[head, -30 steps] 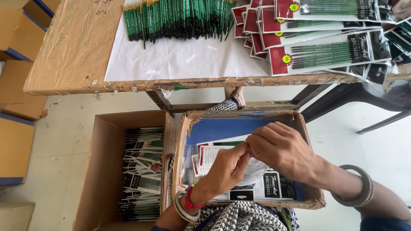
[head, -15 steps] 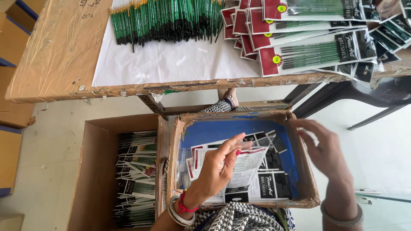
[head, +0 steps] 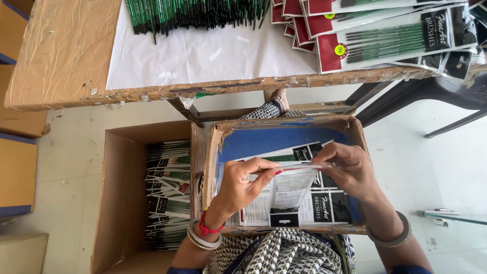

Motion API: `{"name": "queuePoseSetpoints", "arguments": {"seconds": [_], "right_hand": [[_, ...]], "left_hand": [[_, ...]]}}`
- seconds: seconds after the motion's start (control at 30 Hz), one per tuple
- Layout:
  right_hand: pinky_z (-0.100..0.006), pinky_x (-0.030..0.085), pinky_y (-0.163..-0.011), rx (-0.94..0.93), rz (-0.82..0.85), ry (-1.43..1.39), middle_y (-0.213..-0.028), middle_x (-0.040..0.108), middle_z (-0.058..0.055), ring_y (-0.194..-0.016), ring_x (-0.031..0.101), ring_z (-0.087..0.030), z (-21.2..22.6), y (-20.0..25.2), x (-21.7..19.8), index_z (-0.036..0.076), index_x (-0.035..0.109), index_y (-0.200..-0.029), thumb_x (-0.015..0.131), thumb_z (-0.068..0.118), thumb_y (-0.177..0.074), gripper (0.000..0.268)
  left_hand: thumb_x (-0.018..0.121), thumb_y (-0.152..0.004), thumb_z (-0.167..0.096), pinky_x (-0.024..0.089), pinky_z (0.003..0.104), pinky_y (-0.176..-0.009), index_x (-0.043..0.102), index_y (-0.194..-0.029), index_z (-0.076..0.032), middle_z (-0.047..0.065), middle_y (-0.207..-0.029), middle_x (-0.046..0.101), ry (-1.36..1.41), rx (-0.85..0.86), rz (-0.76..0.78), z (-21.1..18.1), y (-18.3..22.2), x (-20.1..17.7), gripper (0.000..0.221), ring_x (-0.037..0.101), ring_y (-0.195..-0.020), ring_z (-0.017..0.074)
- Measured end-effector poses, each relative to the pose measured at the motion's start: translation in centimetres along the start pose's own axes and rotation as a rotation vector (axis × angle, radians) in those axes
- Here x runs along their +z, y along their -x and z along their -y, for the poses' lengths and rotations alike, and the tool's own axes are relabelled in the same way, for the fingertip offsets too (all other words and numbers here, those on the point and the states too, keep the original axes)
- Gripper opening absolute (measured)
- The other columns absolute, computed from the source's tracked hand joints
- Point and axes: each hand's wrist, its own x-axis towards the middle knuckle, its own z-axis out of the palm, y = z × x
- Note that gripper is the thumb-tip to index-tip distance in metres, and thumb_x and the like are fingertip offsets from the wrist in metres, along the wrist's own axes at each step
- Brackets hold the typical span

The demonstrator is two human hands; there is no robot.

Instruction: The person packages art brushes into individual plastic sleeves and organizes them.

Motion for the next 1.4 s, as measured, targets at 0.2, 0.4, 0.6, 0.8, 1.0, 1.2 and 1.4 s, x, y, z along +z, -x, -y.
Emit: {"name": "queuePoseSetpoints", "arguments": {"seconds": [0.2, 0.4, 0.6, 0.8, 1.0, 1.2, 1.4], "right_hand": [[-0.027, 0.055, -0.073, -0.124, 0.181, -0.251, -0.092, 0.070, -0.007, -0.084, 0.065, -0.013, -0.2, -1.1, -0.9, 0.001, 0.070, -0.094, 0.069, 0.000, -0.095, 0.002], [-0.030, 0.054, -0.073, -0.247, 0.284, -0.065, -0.088, 0.071, -0.008, -0.082, 0.068, -0.018, 2.0, -1.5, -1.0, 0.002, 0.076, -0.090, 0.067, -0.001, -0.093, 0.010], [-0.028, 0.057, -0.065, -0.256, 0.159, 0.270, -0.088, 0.074, -0.009, -0.075, 0.071, -0.016, 3.3, -1.6, 0.2, 0.002, 0.076, -0.083, 0.069, -0.006, -0.072, 0.016], [-0.029, 0.060, -0.080, -0.167, -0.012, 0.191, -0.104, 0.074, -0.012, -0.095, 0.073, -0.016, -0.4, -0.1, 1.2, 0.002, 0.072, -0.087, 0.073, 0.000, -0.085, 0.003], [-0.032, 0.061, -0.085, 0.115, 0.241, -0.087, -0.110, 0.077, -0.007, -0.098, 0.074, -0.018, -3.0, 1.7, 3.6, 0.005, 0.072, -0.109, 0.073, 0.000, -0.082, 0.027], [-0.022, 0.058, -0.090, -0.284, -0.077, 0.170, -0.119, 0.075, -0.006, -0.102, 0.075, -0.013, 8.4, -1.7, -3.1, 0.002, 0.068, -0.126, 0.040, 0.055, -0.105, 0.063], [-0.048, 0.049, -0.103, -0.391, -0.553, 0.883, -0.132, 0.065, -0.016, -0.127, 0.061, -0.030, 5.4, -17.1, -12.4, 0.009, 0.062, -0.138, 0.054, 0.011, -0.106, 0.034]], "left_hand": [[0.071, -0.092, 0.006, 0.063, 0.025, -0.071, 0.076, -0.108, -0.007, 0.009, -0.100, 0.079, 0.148, 0.198, 0.190, 1.3, -0.9, -1.7, 0.021, 0.079, -0.088, 0.0163], [0.071, -0.086, 0.001, 0.064, 0.028, -0.073, 0.077, -0.103, -0.010, 0.006, -0.099, 0.080, 0.079, 0.183, 0.235, 1.2, -1.2, -2.2, 0.021, 0.079, -0.085, 0.0154], [0.072, -0.079, 0.002, 0.061, 0.030, -0.065, 0.073, -0.098, -0.008, 0.007, -0.090, 0.077, -0.039, 0.177, 0.177, -0.2, -1.6, -2.1, 0.021, 0.076, -0.075, 0.0182], [0.080, -0.089, -0.006, 0.060, 0.030, -0.074, 0.068, -0.103, -0.006, 0.008, -0.099, 0.075, -0.070, 0.126, 0.157, 0.6, -1.3, -2.1, 0.019, 0.076, -0.091, 0.0215], [0.065, -0.084, 0.013, 0.058, 0.030, -0.067, 0.068, -0.089, -0.004, 0.011, -0.113, 0.077, 0.008, -0.056, 0.226, 2.8, -0.3, -3.1, 0.017, 0.077, -0.086, 0.0187], [0.062, -0.090, 0.011, 0.062, 0.029, -0.090, 0.069, -0.101, -0.002, 0.012, -0.123, 0.073, -0.023, -0.163, 0.120, 6.2, 0.8, -2.6, 0.018, 0.076, -0.101, 0.0215], [0.081, -0.082, -0.015, 0.039, 0.039, -0.115, 0.043, -0.145, 0.002, 0.019, -0.151, 0.046, -0.516, -0.442, 0.660, 15.1, 4.3, 2.5, 0.076, 0.049, -0.137, 0.0313]]}}
